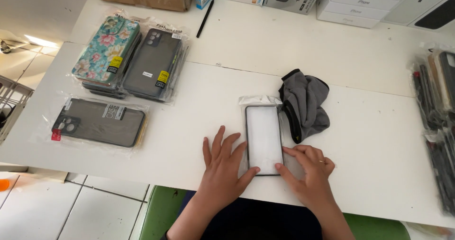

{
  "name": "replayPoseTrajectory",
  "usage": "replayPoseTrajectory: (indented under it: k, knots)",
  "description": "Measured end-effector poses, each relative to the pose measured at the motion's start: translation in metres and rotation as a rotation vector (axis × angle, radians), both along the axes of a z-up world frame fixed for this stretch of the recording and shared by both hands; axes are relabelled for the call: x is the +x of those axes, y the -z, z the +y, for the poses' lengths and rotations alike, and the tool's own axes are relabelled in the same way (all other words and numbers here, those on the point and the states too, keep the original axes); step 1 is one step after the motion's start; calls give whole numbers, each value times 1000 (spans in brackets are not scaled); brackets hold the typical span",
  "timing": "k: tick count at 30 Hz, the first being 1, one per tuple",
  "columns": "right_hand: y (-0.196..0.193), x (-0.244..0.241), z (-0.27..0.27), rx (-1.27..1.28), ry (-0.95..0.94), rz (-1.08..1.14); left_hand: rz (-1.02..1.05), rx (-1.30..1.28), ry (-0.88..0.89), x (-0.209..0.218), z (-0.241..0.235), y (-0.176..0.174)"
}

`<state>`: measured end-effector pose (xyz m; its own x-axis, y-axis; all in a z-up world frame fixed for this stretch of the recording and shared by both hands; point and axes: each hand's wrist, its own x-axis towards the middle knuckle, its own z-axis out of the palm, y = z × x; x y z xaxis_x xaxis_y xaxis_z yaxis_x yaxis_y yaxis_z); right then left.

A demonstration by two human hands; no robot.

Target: A person cleans a smartphone with a cloth and fits it into several different protective cases to check their compatibility and appearance.

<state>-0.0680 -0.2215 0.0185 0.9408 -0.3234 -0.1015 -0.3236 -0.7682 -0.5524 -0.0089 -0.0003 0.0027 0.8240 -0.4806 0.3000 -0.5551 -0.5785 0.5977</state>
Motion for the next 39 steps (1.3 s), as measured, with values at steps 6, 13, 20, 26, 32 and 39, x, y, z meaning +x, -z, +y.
replayPoseTrajectory:
  k: [6,13,20,26,32,39]
  knots:
    - [-17,0,7,218,94,170,258,-59,46,9,5,-13]
    - [-15,-3,4,294,-32,-157,967,-474,-134,12,5,-54]
    - [-27,-3,8,892,225,-95,1191,-882,-171,8,1,-47]
    - [-28,-5,4,910,210,-33,1236,-902,-206,3,2,-51]
    - [-28,-3,10,1053,222,-27,1229,-935,-179,-1,3,-55]
    - [-16,-12,-1,1295,295,-111,1293,-1010,-211,-3,2,-50]
